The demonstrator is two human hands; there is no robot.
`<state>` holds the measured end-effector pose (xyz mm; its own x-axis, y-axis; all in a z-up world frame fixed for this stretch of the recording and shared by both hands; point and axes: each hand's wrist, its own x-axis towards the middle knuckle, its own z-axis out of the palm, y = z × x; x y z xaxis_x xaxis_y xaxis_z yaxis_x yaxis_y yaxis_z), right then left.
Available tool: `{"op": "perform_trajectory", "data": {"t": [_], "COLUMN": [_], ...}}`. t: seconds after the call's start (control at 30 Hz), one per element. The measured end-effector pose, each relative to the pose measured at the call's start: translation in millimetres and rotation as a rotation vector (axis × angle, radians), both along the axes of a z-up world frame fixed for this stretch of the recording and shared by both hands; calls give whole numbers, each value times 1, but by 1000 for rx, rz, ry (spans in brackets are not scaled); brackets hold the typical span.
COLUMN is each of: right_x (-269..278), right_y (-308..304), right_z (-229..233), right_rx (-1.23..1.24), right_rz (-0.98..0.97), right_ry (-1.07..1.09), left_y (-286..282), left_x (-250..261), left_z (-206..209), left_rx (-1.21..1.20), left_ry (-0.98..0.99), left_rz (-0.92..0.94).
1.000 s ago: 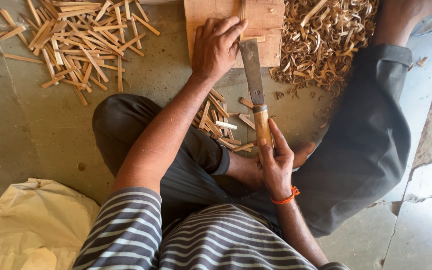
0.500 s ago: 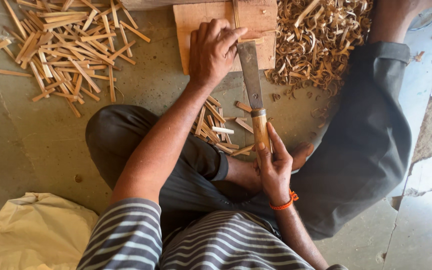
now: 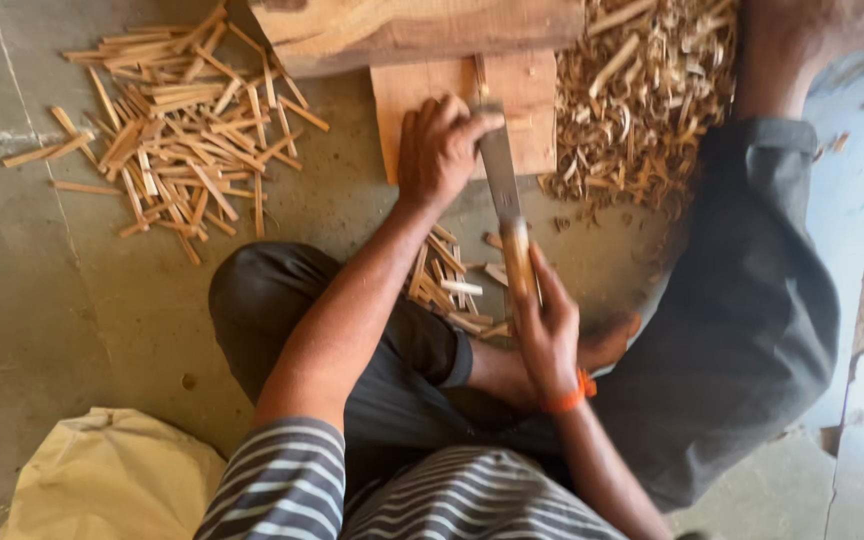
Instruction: The person sits on the floor and uses a knife to carve thin strips from a small wooden block. They repeatedly slice the wood and drop the resulting pieces onto a pile on the floor.
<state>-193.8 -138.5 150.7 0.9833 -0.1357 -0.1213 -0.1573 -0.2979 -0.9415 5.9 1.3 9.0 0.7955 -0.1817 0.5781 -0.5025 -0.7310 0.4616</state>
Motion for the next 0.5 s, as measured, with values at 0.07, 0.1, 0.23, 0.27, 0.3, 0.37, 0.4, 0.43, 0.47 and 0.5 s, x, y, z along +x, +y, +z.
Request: {"op": "perform_trajectory", "data": {"t": [0.07, 0.1, 0.23, 0.27, 0.3, 0.37, 0.4, 0.43, 0.47, 0.5], "right_x": [4, 5, 43, 35, 28, 29, 21, 15, 5, -4], "right_y": [1, 0, 12, 10, 7, 0, -3, -7, -12, -18], "right_z": [-6, -9, -18, -14, -9, 3, 9, 12, 15, 16], "right_rx": [15, 23, 256, 324, 392, 619, 731, 783, 832, 880], "right_rz": [-31, -45, -176, -193, -212, -314, -359, -401, -448, -494], "right_ry": [95, 151, 285, 279, 274, 196, 178, 132, 98, 62], "left_y": [0, -1, 6, 7, 8, 6, 7, 7, 7, 6], "left_x": [-7, -16, -6, -20, -33, -13, -11, -9, -11, -12], "left_z": [-2, -1, 29, 32, 36, 46, 47, 45, 39, 32], "left_rx": [-11, -37, -51, -53, -54, -65, -75, -84, -46, -8], "left_ry": [31, 45, 183, 197, 210, 168, 176, 183, 165, 147], "left_rz": [11, 16, -18, -10, -2, -13, -7, 0, -25, -51]}}
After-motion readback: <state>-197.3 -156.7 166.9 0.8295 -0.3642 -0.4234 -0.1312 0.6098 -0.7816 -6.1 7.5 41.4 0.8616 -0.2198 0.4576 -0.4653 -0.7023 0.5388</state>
